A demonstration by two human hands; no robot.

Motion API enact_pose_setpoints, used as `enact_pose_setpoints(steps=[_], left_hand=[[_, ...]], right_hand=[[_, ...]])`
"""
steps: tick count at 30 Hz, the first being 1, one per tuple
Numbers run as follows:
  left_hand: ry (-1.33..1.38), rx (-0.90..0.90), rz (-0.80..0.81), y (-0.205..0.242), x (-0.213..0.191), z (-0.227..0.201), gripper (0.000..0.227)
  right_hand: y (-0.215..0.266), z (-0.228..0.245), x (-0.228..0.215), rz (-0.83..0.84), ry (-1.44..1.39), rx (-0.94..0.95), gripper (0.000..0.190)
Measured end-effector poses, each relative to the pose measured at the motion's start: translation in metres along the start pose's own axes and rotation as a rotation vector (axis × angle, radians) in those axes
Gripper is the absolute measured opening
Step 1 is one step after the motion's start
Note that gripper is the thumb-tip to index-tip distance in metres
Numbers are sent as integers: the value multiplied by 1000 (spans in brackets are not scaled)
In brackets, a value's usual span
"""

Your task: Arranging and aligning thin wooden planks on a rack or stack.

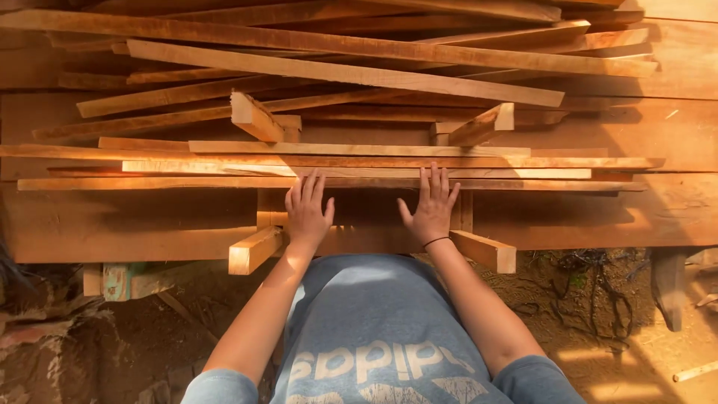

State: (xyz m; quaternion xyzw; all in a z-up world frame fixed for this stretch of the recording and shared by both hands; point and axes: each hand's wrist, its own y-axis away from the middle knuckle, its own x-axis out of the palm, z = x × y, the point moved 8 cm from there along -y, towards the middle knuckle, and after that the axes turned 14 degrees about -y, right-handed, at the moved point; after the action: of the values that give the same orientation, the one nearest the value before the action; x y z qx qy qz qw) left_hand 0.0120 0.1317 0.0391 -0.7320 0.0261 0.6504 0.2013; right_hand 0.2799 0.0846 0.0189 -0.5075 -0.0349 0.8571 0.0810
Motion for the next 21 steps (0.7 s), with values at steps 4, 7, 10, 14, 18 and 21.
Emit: enact_pose_setpoints(steps=[4, 7, 10, 14, 18, 21], left_hand=[[-193, 52, 43, 3, 16, -2, 78], [-172, 0, 0, 2, 19, -2, 69], [-144, -32, -7, -1, 20, 3, 56], [-179, -57, 23, -14, 18, 8, 48], [-171, -61, 152, -16, 17, 16, 42], [-113, -23, 207, -12, 13, 20, 41]], right_hand=[[5, -17, -3, -35, 68, 23, 89], [6, -19, -6, -175, 13, -10, 67], [3, -23, -6, -238, -15, -6, 50], [1, -24, -11, -239, -9, 28, 47], [5, -14, -21, -146, 52, 47, 44], [11, -11, -28, -134, 70, 31, 44]])
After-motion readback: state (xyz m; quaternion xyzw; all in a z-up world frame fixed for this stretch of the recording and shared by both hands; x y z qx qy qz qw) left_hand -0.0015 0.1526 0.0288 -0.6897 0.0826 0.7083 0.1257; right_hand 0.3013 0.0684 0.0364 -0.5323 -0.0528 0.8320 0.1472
